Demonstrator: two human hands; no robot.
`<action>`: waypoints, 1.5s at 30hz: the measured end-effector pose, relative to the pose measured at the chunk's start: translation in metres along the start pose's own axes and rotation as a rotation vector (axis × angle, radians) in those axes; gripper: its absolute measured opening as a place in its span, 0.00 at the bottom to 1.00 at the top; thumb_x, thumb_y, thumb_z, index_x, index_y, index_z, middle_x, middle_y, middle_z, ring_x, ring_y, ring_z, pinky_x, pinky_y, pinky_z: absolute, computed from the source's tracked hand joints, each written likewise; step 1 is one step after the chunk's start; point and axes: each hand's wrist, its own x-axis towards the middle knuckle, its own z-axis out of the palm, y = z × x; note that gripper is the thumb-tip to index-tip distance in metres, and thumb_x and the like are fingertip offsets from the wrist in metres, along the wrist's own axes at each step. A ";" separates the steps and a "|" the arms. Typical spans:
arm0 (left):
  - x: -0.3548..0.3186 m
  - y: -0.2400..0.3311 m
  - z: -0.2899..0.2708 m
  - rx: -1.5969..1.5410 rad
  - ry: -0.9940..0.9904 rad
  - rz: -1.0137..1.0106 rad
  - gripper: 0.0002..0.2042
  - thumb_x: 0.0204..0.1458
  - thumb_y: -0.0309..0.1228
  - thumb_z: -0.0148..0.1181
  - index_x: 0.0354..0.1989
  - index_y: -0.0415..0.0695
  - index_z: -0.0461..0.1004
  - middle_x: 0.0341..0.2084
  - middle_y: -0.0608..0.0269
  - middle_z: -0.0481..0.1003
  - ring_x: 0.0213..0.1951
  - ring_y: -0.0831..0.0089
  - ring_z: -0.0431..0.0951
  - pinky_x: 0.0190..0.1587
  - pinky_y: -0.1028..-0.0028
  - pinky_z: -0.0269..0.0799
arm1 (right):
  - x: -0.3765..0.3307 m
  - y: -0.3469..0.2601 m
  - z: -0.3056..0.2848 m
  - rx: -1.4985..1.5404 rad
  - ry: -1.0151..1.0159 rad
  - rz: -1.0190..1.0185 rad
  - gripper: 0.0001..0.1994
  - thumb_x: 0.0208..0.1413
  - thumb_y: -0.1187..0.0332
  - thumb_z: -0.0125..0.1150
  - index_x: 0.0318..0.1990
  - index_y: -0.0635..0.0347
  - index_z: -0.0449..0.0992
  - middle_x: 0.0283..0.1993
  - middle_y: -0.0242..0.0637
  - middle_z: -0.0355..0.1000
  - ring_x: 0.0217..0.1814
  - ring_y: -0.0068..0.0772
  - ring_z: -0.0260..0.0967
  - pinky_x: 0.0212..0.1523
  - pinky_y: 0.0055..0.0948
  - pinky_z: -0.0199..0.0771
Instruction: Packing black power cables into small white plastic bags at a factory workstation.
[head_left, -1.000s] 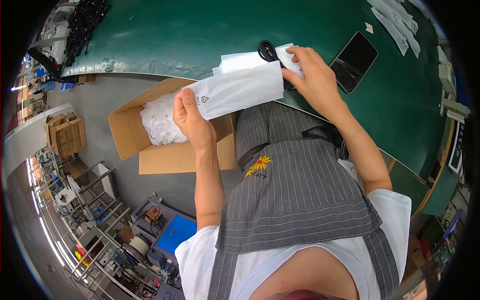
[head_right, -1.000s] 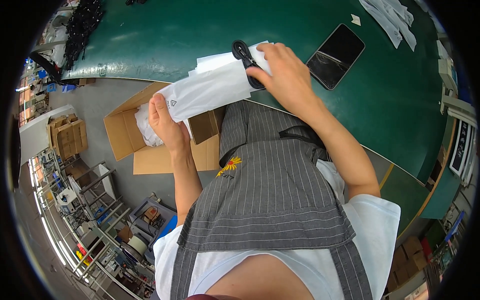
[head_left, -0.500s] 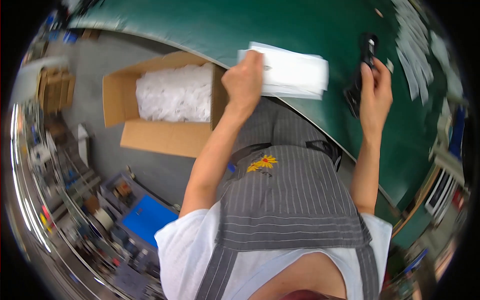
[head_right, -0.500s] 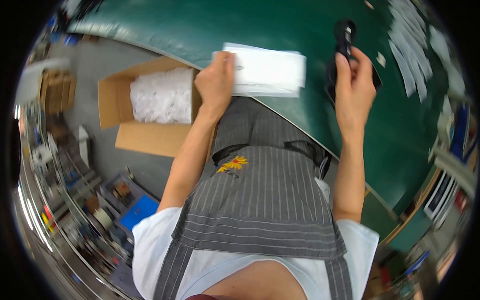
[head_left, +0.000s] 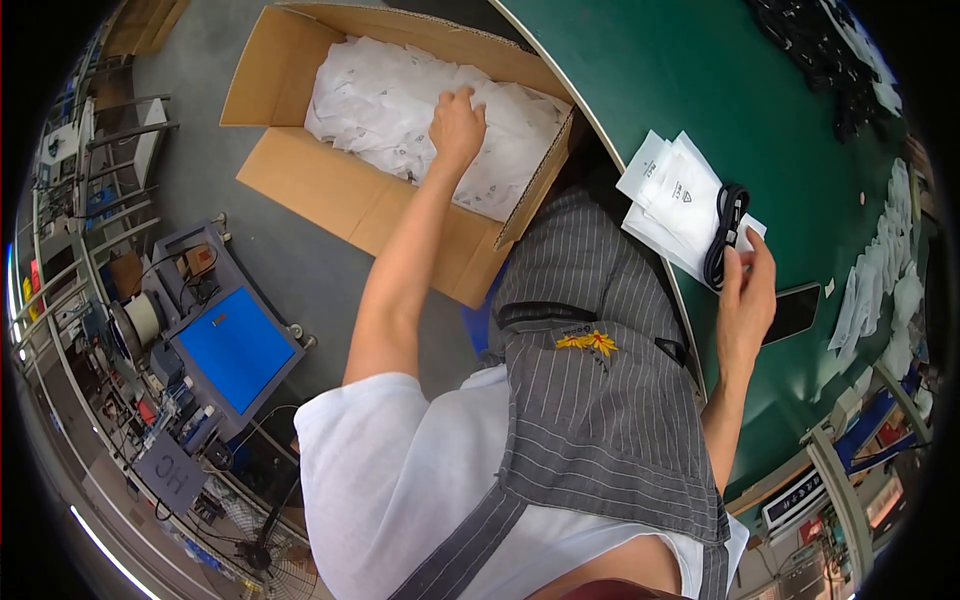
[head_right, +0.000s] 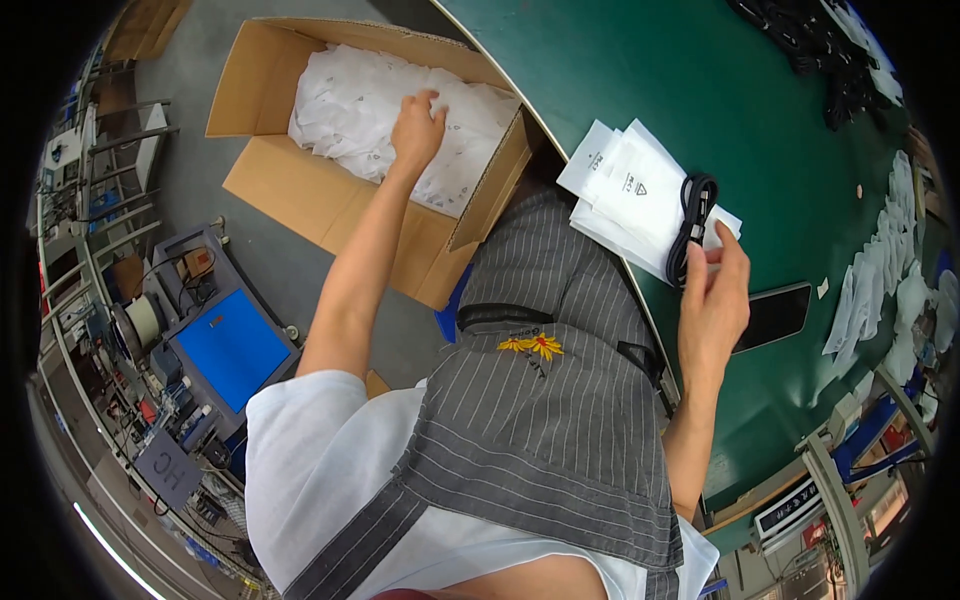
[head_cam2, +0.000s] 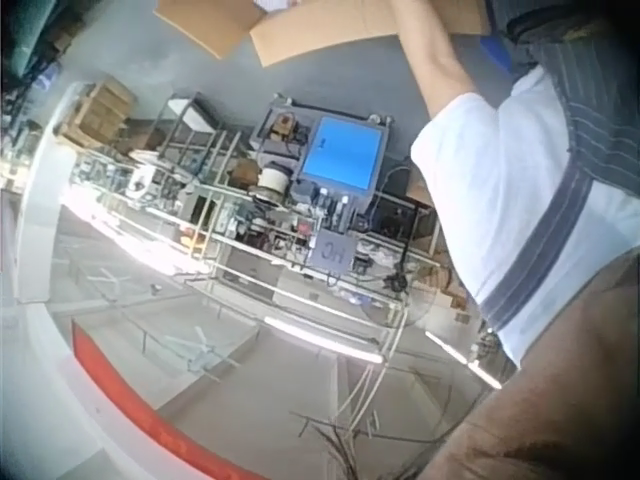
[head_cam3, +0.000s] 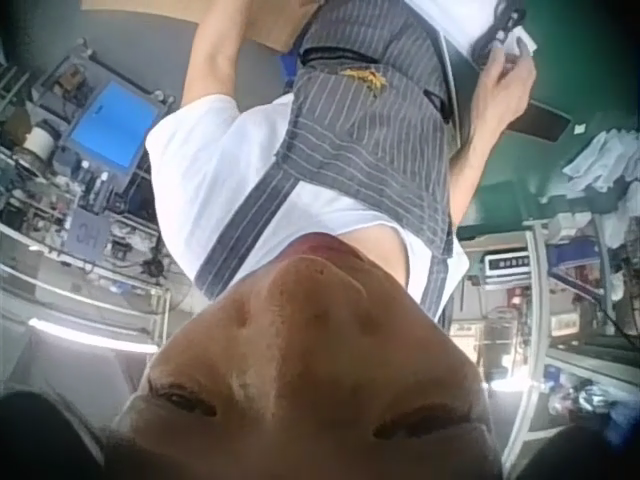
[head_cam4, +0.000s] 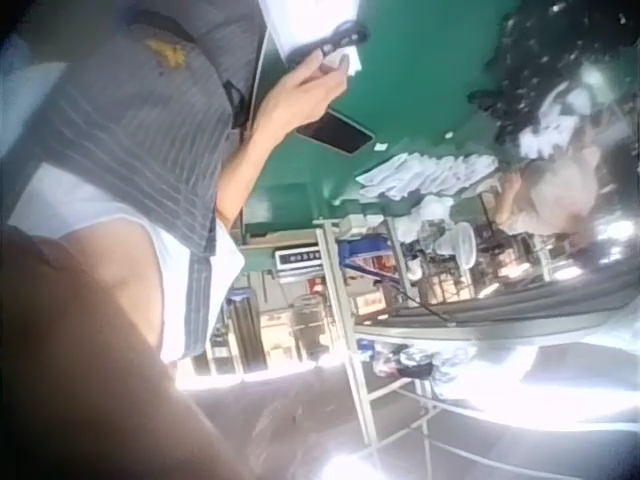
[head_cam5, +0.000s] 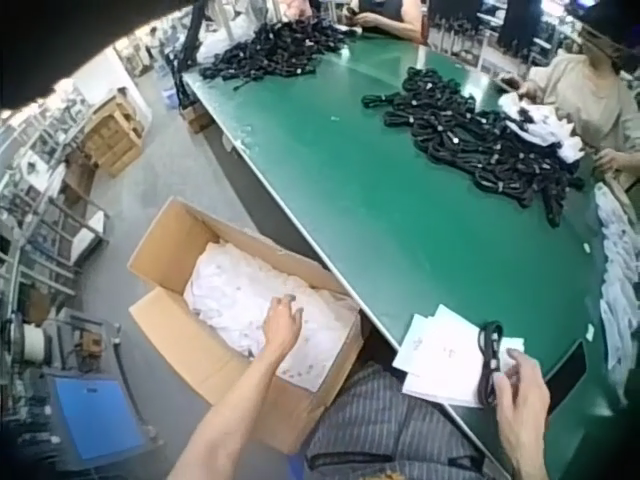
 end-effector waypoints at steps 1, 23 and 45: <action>0.000 -0.015 0.023 0.093 -0.069 -0.023 0.14 0.48 0.32 0.60 0.44 0.48 0.72 0.39 0.53 0.70 0.41 0.55 0.73 0.39 0.57 0.72 | -0.001 0.002 -0.003 0.056 0.064 0.019 0.17 0.59 0.67 0.53 0.55 0.59 0.68 0.39 0.37 0.68 0.29 0.27 0.64 0.33 0.26 0.66; 0.015 -0.036 0.011 -0.031 0.068 0.544 0.04 0.46 0.26 0.58 0.31 0.42 0.74 0.30 0.60 0.74 0.39 0.59 0.72 0.46 0.64 0.65 | -0.004 -0.002 -0.023 0.362 0.234 0.046 0.11 0.61 0.71 0.51 0.48 0.64 0.74 0.38 0.35 0.74 0.36 0.21 0.68 0.38 0.20 0.68; -0.130 0.199 -0.150 -1.199 -0.292 0.222 0.05 0.59 0.28 0.51 0.37 0.38 0.68 0.27 0.70 0.71 0.29 0.86 0.68 0.32 0.84 0.65 | -0.023 -0.043 -0.009 1.118 -0.116 -0.165 0.08 0.60 0.68 0.53 0.37 0.64 0.73 0.28 0.27 0.69 0.29 0.13 0.61 0.31 0.16 0.62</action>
